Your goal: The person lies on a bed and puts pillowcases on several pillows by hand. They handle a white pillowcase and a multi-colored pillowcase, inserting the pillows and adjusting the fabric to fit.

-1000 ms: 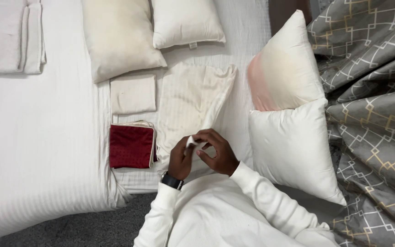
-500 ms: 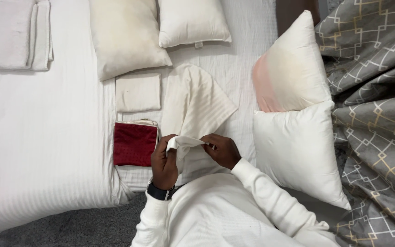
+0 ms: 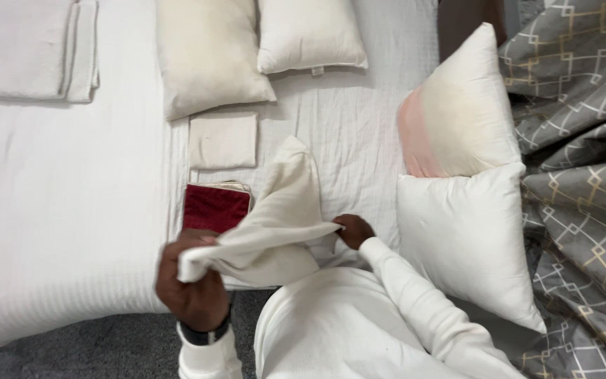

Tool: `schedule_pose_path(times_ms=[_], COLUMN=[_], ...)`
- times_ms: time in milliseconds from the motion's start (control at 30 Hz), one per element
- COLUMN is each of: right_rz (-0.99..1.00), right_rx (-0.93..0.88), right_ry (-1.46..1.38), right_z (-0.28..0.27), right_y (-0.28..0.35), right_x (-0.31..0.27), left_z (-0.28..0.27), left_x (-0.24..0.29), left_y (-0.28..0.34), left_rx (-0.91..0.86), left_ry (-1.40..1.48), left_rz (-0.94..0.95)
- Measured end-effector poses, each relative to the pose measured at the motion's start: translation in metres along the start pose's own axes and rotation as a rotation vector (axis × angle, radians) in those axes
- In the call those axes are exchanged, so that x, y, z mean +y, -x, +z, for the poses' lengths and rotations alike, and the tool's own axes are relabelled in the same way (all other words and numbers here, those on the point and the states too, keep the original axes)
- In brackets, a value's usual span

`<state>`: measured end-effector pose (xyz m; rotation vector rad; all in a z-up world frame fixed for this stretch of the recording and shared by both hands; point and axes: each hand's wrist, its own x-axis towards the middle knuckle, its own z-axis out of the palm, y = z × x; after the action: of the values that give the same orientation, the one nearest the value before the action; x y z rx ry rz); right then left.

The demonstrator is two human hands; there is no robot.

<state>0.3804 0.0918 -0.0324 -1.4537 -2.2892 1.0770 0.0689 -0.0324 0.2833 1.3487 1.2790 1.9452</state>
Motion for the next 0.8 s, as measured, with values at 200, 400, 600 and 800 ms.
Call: schedule_pose_path(times_ms=[200, 400, 600, 800], right_rz=[0.128, -0.163, -0.383, -0.119], right_rx=[0.088, 0.346, 0.356, -0.169], right_ry=[0.206, 0.164, -0.022, 0.047], right_z=[-0.208, -0.298, -0.238, -0.009], right_y=[0.012, -0.091, -0.103, -0.04], right_x=[0.113, -0.078, -0.114, -0.001], left_z=[-0.036, -0.04, -0.043, -0.072], left_x=[-0.048, -0.099, -0.142, -0.287], left_y=[-0.006, 0.007, 0.018, 0.143], left_rx=[0.2, 0.398, 0.858, 0.967], left_ry=[0.236, 0.423, 0.462, 0.156], left_rz=[-0.216, -0.42, -0.482, -0.832])
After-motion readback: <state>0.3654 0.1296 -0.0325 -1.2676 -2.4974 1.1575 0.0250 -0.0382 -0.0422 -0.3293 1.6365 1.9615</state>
